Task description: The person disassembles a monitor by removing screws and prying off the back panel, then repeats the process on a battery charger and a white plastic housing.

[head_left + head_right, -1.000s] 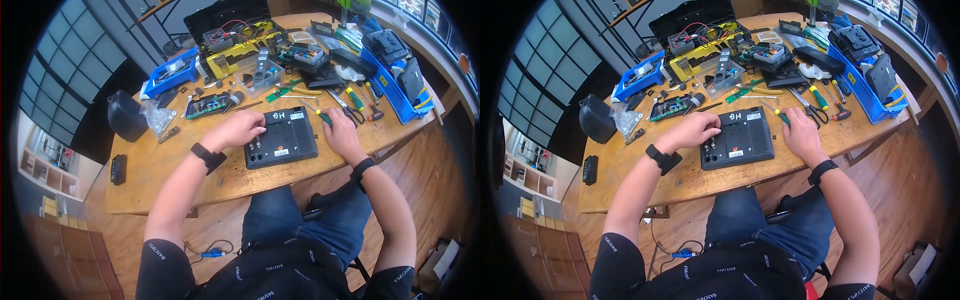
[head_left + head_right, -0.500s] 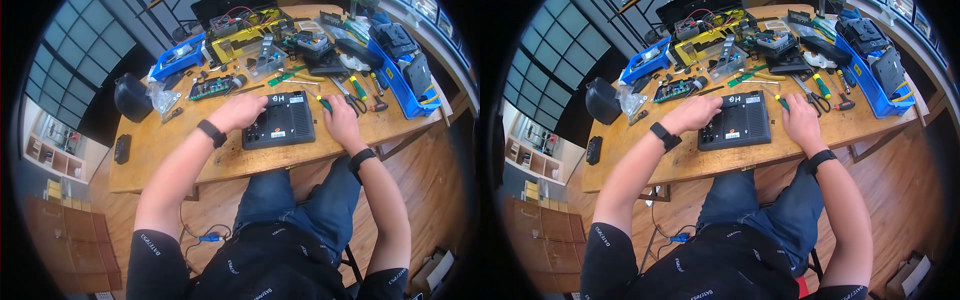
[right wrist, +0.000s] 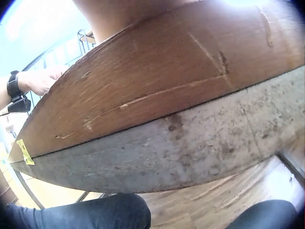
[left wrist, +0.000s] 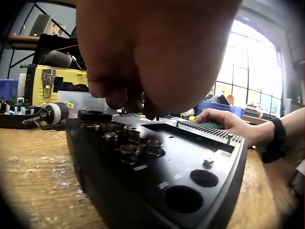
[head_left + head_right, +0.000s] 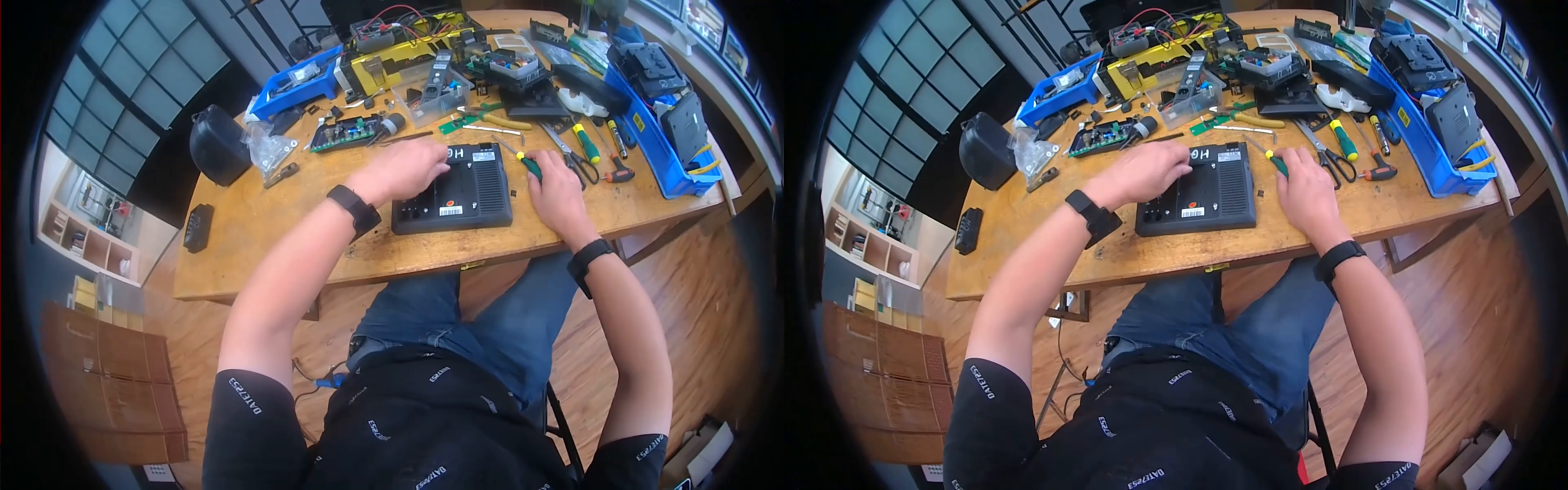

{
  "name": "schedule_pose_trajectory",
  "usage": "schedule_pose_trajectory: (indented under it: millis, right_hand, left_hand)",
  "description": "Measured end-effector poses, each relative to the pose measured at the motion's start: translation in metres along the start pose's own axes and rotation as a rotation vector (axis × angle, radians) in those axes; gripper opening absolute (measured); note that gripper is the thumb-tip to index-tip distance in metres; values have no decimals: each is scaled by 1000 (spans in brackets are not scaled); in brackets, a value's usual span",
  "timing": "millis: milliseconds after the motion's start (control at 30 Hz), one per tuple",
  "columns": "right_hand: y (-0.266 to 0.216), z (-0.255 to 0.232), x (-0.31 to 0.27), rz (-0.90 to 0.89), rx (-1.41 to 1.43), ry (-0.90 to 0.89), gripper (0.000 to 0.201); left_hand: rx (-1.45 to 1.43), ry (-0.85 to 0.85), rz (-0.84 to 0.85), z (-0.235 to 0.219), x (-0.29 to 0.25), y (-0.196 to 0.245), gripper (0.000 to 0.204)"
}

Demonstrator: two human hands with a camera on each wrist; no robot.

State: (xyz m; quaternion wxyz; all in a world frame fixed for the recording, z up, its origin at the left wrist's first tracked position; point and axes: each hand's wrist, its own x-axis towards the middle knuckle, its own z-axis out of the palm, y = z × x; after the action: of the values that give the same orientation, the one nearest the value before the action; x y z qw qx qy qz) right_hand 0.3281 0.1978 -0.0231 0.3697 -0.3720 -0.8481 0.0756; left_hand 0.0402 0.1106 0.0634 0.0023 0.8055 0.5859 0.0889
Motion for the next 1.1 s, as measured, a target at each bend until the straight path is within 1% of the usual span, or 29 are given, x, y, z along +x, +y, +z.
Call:
schedule_pose_trajectory:
  millis: [67, 100, 167, 233, 433, 533, 633, 700, 833, 967, 1033, 1100]
  right_hand:
    - [-1, -1, 0, 31, -26, -32, 31]
    - [-2, -2, 1, 30, -33, -30, 31]
    - [-5, -3, 0, 39, -20, -33, 30]
    - [-5, -3, -1, 33, -22, -32, 30]
    - [-7, -4, 1, 44, -31, -43, 29]
    - [-6, -3, 2, 35, -22, -41, 28]
    - [-5, -3, 4, 23, -18, -37, 28]
    - [-4, -1, 4, 22, -10, -31, 28]
    - [-5, -2, 2, 12, -5, -15, 28]
    - [-6, -3, 1, 5, -7, -2, 28]
    - [-5, -2, 1, 4, -15, -1, 28]
    - [-5, -1, 0, 0, -22, 2, 28]
  left_hand:
    - [-41, -94, 5, -3, 5, 4, 17]
    - [-43, -89, 9, -4, 7, 4, 17]
    - [-43, -134, -21, -2, 7, 2, 16]
    - [-74, -105, -12, 0, 4, -1, 16]
    - [-142, -128, -47, 3, 3, -7, 12]
    - [-199, -84, -49, 3, 0, -10, 13]
    - [-228, -79, -86, 8, 0, -12, 15]
    - [-240, -28, -72, 11, 1, -13, 13]
    - [-191, -20, -70, 15, 1, -14, 15]
    - [-197, 26, -76, 17, 6, -20, 15]
    - [-246, 58, -80, 11, 10, -15, 15]
    - [-218, 49, -70, 10, 13, -9, 14]
